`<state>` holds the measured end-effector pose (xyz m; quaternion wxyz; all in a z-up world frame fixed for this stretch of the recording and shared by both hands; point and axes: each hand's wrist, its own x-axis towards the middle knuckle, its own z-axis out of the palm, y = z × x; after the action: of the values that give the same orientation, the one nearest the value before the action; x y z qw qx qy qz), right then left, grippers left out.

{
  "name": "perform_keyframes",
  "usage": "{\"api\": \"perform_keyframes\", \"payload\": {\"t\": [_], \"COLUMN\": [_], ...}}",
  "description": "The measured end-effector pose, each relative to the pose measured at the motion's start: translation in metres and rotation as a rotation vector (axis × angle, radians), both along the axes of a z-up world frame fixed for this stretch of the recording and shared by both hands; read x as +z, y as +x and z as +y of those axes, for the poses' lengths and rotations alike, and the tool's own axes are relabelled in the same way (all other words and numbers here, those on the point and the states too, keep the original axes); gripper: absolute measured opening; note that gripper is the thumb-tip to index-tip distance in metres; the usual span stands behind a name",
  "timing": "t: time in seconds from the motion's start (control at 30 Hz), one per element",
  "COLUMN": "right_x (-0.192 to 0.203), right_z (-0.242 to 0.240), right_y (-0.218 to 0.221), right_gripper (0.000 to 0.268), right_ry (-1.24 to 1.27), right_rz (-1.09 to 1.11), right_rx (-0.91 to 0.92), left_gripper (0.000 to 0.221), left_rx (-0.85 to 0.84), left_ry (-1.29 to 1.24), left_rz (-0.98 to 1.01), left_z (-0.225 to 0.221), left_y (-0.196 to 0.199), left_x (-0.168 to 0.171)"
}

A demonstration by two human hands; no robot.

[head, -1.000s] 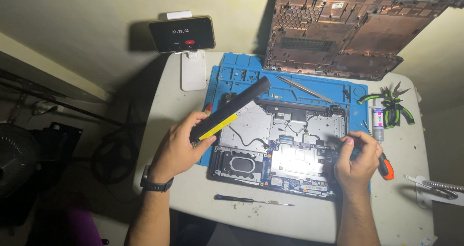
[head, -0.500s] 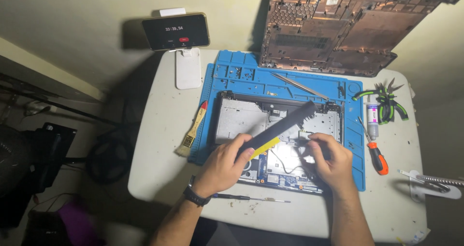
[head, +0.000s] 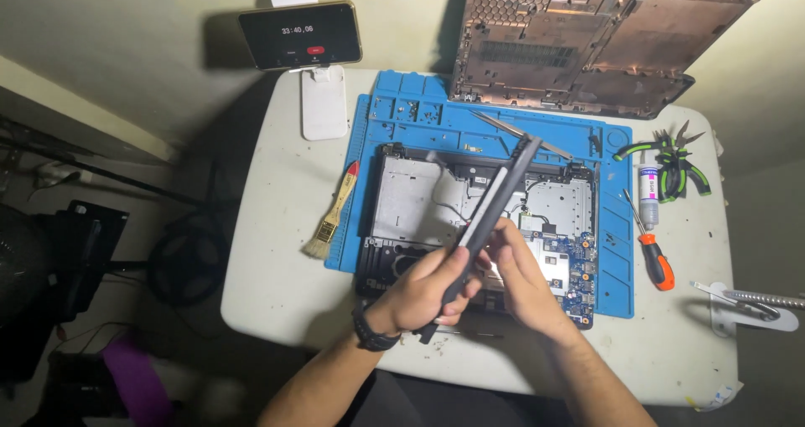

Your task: Cleaning a laptop battery with a brush and then installing it into the laptop chassis.

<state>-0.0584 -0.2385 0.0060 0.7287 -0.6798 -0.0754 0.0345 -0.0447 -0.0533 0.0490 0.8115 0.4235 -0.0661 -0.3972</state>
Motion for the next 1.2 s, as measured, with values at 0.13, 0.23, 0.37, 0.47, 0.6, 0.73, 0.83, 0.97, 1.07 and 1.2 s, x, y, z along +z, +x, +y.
{"api": "perform_keyframes", "payload": {"t": [0.13,0.23,0.37,0.47,0.6,0.73,0.83,0.97,1.07,1.2], "right_x": [0.011,0.017,-0.003,-0.020,0.006,0.000,0.000,0.010,0.016,0.002], "right_z": [0.004,-0.002,-0.036,-0.041,-0.011,-0.009,0.001,0.012,0.019,0.014], "right_y": [0.009,0.023,0.031,0.030,0.023,0.019,0.015,0.010,0.008,0.003], "right_gripper": [0.043,0.034,0.032,0.035,0.030,0.030,0.032,0.040,0.041,0.051], "right_ry": [0.178,0.440,0.417,0.430,0.553,0.459,0.379,0.190,0.145,0.059], "right_rz": [0.067,0.150,0.205,0.240,0.383,0.216,0.194,0.065,0.026,-0.022], "right_rx": [-0.079,-0.218,-0.481,-0.561,-0.685,-0.493,-0.418,-0.364,-0.313,-0.234], "left_gripper": [0.045,0.056,0.036,0.046,0.037,0.029,0.017,0.023,0.021,0.017], "left_rx": [-0.005,-0.015,0.387,0.437,0.343,0.365,0.519,0.615,0.625,0.677], "left_ry": [0.176,0.522,1.194,1.633,1.672,1.500,1.063,0.263,0.202,0.307], "left_rz": [-0.219,-0.716,-1.033,-1.052,-0.956,-0.930,-0.840,-0.664,-0.727,-0.879], "left_z": [-0.002,0.026,0.078,0.111,0.120,0.122,0.112,0.062,0.025,-0.008], "left_y": [0.004,0.014,0.034,0.039,0.044,0.047,0.044,0.032,0.032,0.042], "left_x": [-0.004,0.015,-0.004,-0.025,-0.044,-0.025,0.008,0.033,0.045,0.051]}}
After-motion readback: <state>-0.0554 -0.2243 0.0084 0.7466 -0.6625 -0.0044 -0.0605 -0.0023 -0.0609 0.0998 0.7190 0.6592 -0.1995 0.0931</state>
